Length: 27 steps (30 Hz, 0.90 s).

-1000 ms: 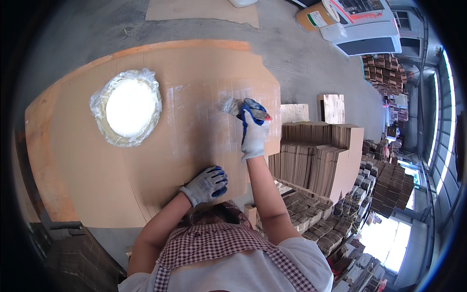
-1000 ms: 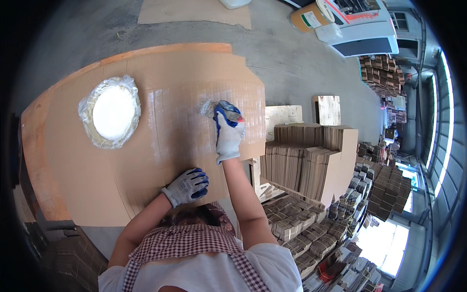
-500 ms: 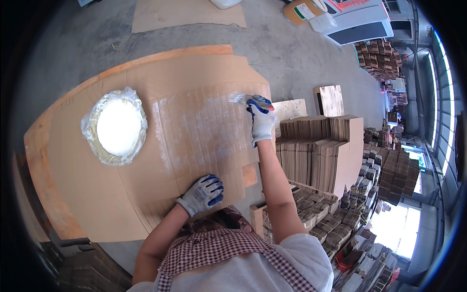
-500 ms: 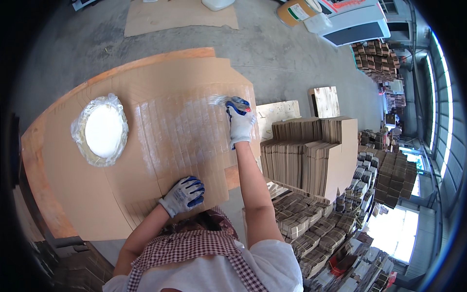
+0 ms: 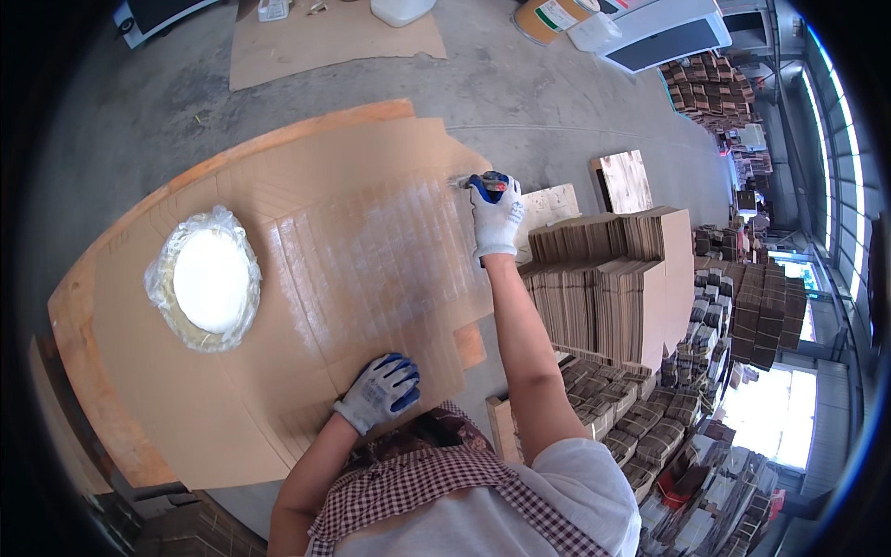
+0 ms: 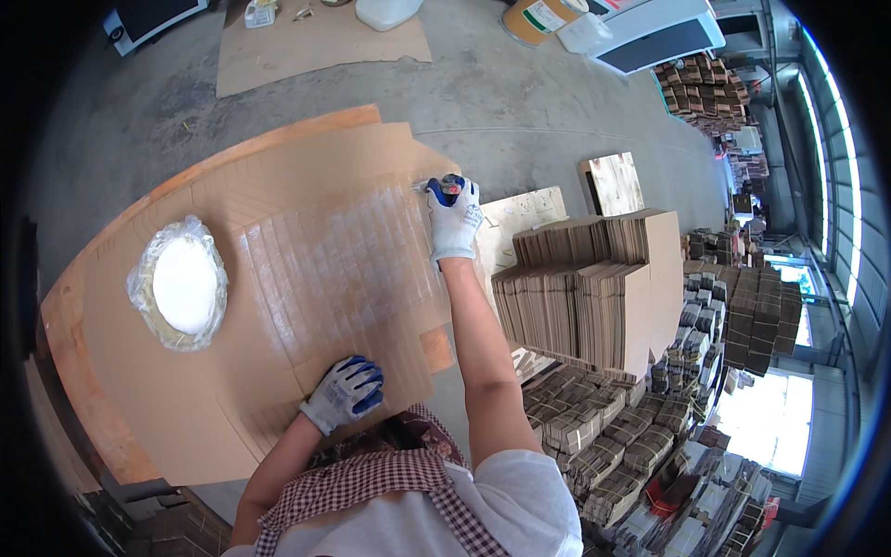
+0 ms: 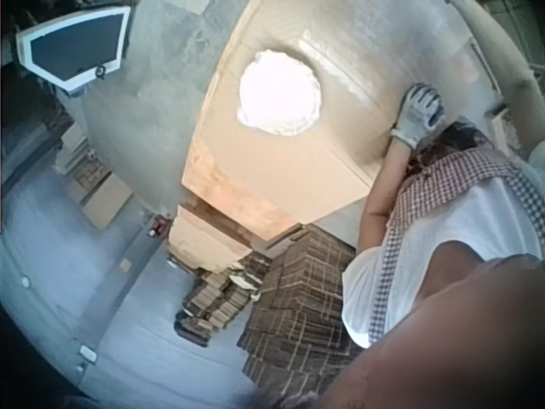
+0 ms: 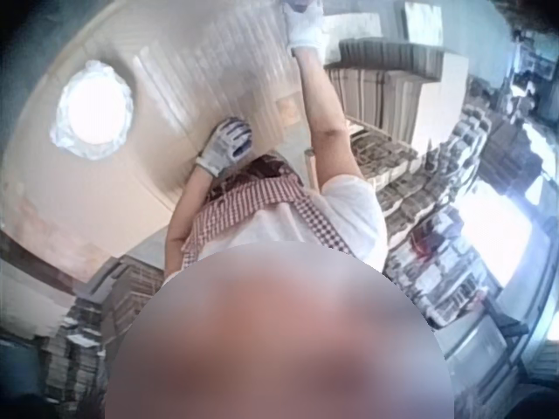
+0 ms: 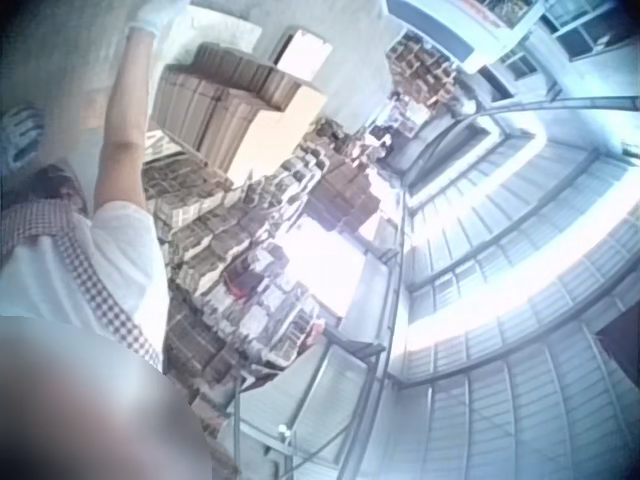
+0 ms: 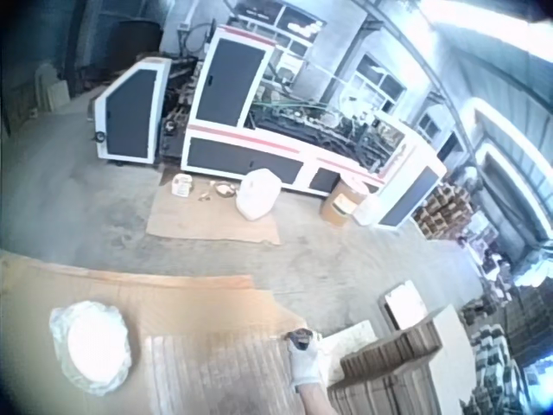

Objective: The person applies white adhesive to a flat cardboard panel using a brush, then folds and presses the glued flaps to form a box. They smooth the seams and handle the finished box, which has a yellow printed label.

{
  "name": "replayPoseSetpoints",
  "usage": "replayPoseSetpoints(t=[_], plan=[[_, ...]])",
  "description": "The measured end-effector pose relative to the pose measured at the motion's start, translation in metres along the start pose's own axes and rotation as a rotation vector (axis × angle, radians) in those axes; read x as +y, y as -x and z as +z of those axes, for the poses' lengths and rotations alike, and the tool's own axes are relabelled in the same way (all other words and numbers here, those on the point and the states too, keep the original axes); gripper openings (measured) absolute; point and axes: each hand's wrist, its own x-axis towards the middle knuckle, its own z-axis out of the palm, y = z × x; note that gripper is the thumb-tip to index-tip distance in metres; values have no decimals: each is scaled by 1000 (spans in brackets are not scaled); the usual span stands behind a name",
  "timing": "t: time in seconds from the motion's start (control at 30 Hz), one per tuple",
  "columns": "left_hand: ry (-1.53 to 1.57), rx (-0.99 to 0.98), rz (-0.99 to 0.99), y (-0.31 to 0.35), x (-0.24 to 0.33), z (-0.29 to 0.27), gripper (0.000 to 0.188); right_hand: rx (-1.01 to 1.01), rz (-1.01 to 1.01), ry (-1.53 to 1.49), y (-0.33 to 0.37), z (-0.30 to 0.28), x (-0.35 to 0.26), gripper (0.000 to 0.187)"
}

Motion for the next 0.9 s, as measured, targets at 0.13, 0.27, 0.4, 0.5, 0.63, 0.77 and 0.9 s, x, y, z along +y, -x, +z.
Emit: replayPoseSetpoints(t=[0.13, 0.27, 0.4, 0.5, 0.63, 0.77, 0.9], plan=[[9, -6, 5, -3, 2, 1, 29, -66, -39, -17, 2, 2, -8, 40], [1, -7, 1, -2, 4, 2, 28, -40, -51, 332, -6, -15, -6, 40], [-8, -47, -17, -3, 4, -2, 27, -308, 209, -204, 39, -39, -12, 41], [10, -42, 3, -8, 6, 1, 27, -321, 24, -1, 63, -60, 28, 36], [-20, 9, -3, -8, 8, -4, 26, -284, 52, 95, 72, -89, 13, 36], [-26, 0, 5, -8, 7, -2, 26, -433, -329, 52, 109, -88, 36, 42], [-26, 7, 18, -10, 11, -4, 27, -354, -270, 157, 108, -90, 63, 36]])
